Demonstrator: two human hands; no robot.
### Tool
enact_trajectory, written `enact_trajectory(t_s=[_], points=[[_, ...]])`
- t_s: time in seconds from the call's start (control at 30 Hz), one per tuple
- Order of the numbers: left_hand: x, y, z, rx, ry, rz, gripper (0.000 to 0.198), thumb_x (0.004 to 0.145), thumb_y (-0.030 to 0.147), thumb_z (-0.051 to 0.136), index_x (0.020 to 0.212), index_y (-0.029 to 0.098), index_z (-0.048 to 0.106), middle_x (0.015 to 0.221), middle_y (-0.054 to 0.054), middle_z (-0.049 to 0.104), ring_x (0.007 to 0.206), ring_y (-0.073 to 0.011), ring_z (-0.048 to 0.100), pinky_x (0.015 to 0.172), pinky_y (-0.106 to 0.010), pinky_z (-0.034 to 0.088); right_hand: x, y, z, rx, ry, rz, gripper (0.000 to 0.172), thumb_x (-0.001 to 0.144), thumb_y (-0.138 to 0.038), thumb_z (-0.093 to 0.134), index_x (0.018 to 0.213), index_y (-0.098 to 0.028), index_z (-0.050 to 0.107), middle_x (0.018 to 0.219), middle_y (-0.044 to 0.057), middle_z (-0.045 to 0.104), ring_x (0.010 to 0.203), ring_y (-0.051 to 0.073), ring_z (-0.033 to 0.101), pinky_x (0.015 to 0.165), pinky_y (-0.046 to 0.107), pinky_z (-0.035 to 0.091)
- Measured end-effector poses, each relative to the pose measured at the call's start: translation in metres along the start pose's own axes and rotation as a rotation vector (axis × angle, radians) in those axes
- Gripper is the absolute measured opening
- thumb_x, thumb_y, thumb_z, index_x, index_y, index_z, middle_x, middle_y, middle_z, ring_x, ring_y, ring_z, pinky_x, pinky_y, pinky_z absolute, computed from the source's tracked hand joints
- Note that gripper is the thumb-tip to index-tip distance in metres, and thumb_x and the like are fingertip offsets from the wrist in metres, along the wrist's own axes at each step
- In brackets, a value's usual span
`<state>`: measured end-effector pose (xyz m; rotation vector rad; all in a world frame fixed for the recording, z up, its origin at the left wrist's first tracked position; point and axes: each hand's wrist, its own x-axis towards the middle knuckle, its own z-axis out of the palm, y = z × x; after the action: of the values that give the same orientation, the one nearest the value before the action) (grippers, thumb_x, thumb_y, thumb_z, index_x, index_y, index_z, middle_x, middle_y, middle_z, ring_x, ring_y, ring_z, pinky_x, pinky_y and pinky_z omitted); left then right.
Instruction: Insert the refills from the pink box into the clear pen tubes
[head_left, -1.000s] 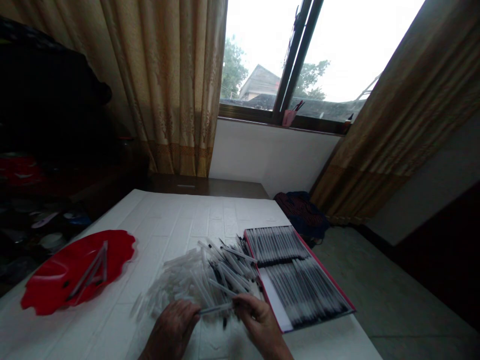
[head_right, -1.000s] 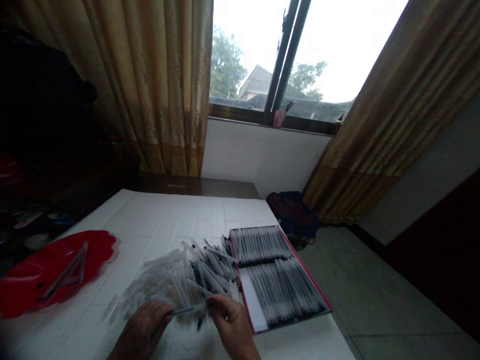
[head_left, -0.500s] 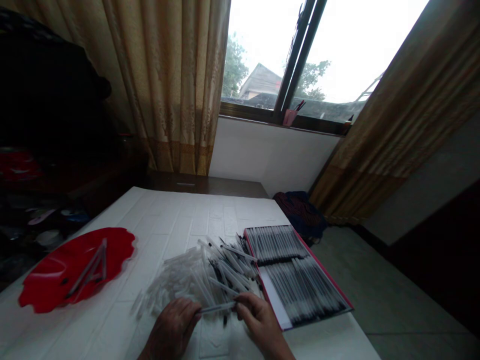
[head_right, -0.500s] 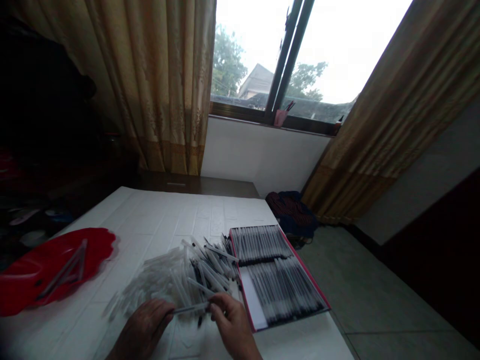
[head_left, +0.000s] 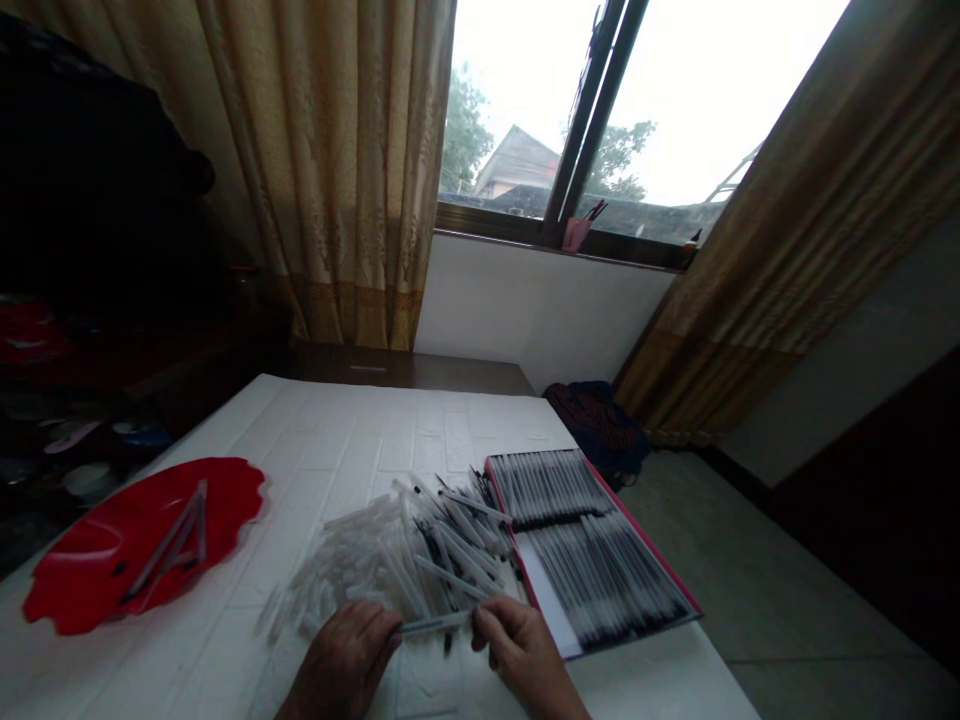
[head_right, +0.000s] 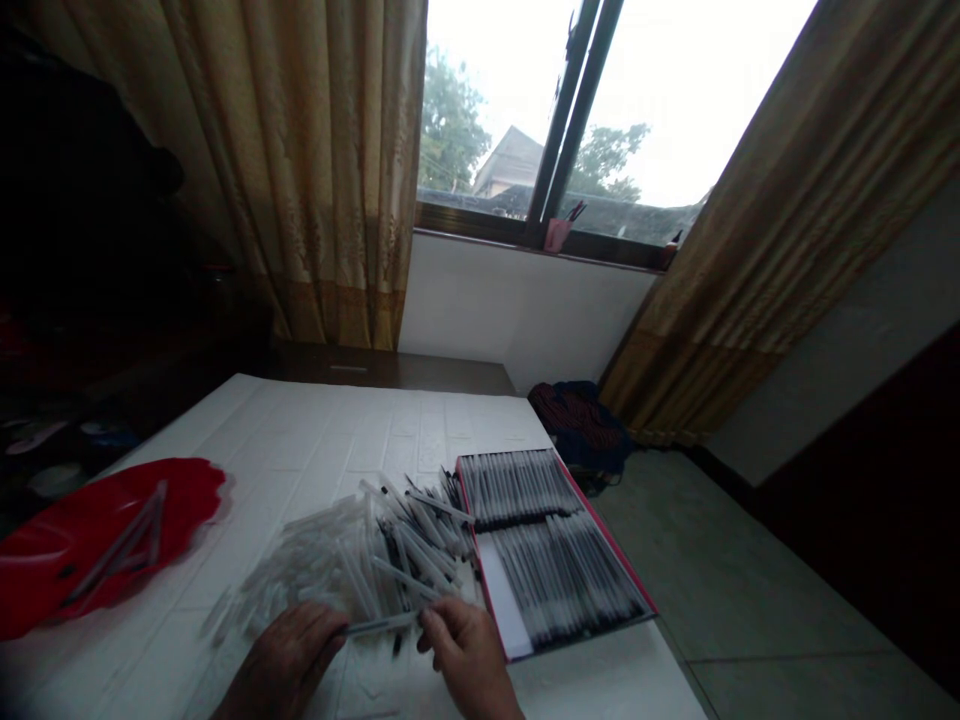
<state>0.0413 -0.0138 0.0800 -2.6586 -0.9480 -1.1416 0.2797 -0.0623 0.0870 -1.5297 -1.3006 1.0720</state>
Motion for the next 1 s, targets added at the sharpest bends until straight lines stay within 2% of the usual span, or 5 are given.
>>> enact_trajectory(t_s=[0.2,0.4,0.63,0.83,1.0], points=[[-0.002,-0.001,0.002,-0.011,-0.017,-0.002,0.029,0.100,0.035,0.034,0.092,0.025,0.060,0.075,0.001,0.070,0.067,-0.0138,0.067,0.065,-0.026,0.052,-0.004,-0.003,-0.003,0.050,0.002,-0.019,0.029,0.079,-0.042,0.064,0.088,-0.016,0.071,0.070,0.004,0.070,0.056,0.015,0.060,0.053,0.024,0.045],[-0.002,-0.001,0.003,-0.007,-0.004,0.001,0.028,0.099,0.035,0.035,0.090,0.025,0.060,0.075,0.001,0.070,0.068,-0.0138,0.067,0.066,-0.026,0.052,-0.004,-0.003,0.002,-0.018,-0.008,0.035,0.045,0.086,-0.049,0.050,0.062,-0.015,0.066,0.057,0.003,0.066,0.042,0.010,0.052,0.043,0.021,0.038],[-0.003,-0.002,0.001,-0.061,-0.016,0.003,0.027,0.099,0.031,0.037,0.090,0.024,0.061,0.075,0.001,0.070,0.069,-0.0137,0.067,0.067,-0.025,0.052,-0.002,0.004,-0.010,0.049,0.059,-0.052,0.027,0.077,-0.040,0.066,0.087,-0.016,0.074,0.068,0.004,0.071,0.058,0.017,0.062,0.055,0.026,0.048],[-0.002,-0.002,-0.001,-0.040,-0.002,-0.017,0.027,0.099,0.034,0.037,0.092,0.024,0.061,0.076,0.001,0.072,0.068,-0.0138,0.068,0.068,-0.026,0.052,-0.006,-0.005,-0.019,-0.305,0.187,-0.149,0.018,0.079,-0.024,0.060,0.089,-0.023,0.076,0.083,0.007,0.076,0.077,0.024,0.069,0.070,0.030,0.050],[0.001,-0.001,-0.005,-0.028,0.005,-0.024,0.027,0.099,0.035,0.037,0.094,0.024,0.061,0.077,0.001,0.072,0.069,-0.0143,0.069,0.067,-0.026,0.053,-0.007,-0.007,-0.005,-0.658,0.147,-0.185,0.023,0.078,-0.016,0.059,0.087,-0.028,0.076,0.080,0.005,0.074,0.073,0.023,0.069,0.064,0.027,0.046]])
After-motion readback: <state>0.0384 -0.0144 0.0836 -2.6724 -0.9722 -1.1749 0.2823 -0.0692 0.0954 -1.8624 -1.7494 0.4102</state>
